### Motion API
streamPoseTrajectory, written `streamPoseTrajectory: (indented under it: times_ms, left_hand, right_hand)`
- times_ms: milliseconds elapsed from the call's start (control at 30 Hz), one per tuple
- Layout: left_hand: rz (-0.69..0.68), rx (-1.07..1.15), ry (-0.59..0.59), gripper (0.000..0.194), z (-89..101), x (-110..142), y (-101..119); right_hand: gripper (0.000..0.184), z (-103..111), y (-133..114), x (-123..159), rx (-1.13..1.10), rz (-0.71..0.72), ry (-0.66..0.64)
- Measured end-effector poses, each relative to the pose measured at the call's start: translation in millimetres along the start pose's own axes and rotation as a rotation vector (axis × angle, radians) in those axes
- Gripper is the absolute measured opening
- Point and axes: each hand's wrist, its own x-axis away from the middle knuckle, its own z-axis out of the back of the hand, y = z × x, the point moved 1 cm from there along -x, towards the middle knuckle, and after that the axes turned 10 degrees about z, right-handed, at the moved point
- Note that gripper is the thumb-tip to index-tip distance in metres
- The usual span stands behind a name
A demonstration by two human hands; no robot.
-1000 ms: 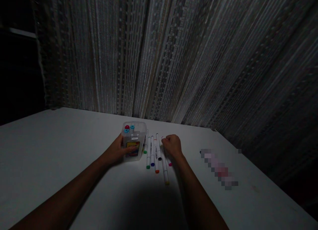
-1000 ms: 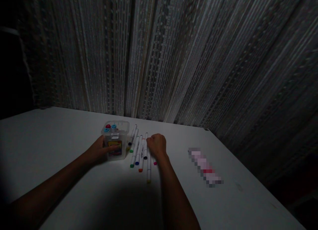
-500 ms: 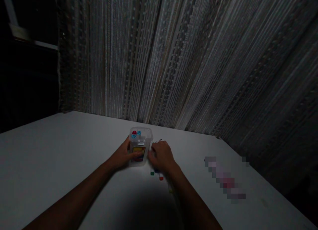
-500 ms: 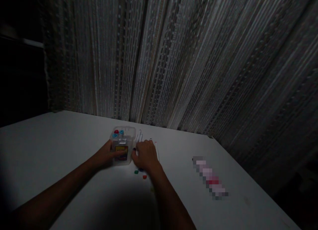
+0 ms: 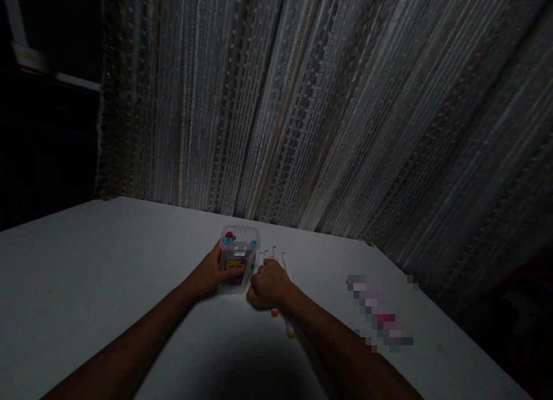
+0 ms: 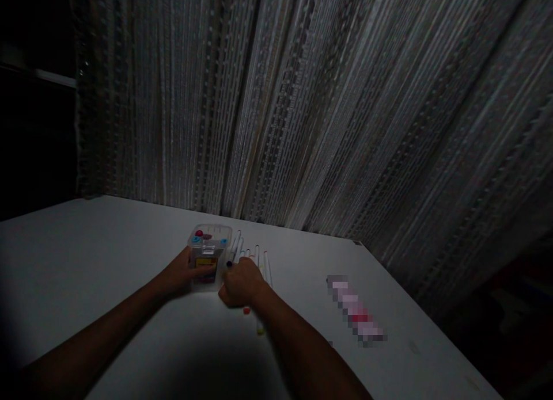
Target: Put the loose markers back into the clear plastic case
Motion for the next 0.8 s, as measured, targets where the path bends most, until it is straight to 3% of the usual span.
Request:
streamPoseTrajectory:
  times_ms: [167,267,433,567,700,767,800]
  left_hand:
    - [-0.010,-0.018,0.026,0.096,0.2,1,1]
    - [-0.023,-0.035,0.020,0.099,3.8,2,1]
    - [0.014,-0.232,-0.073,0.098,17.6,10,12]
    - [0.045,-0.359,0.003,0.093,29.3,23,30]
    - [0.011,-0.480,0.239,0.060,33.1,75,29]
    - [-0.051,-0.523,0.251,0.044,27.3,119,11]
    - [-0.097,-0.555,0.179,0.036,21.1,144,-2]
  right_hand:
    - [0.031,-1,-6,7,0.031,0.129,-0.062]
    - [0.029,-1,-15,14,0.047,0.191,0.016]
    - [0.039,5,-37,29,0.053,0.119,0.181]
    - [0.051,9,-58,44,0.021,0.081,0.174]
    - [0.040,-12,-116,72,-0.143,0.224,0.270]
    - [0.028,-26,-158,95,-0.271,0.309,0.346]
    - [0.025,-31,-180,107,-0.330,0.331,0.367]
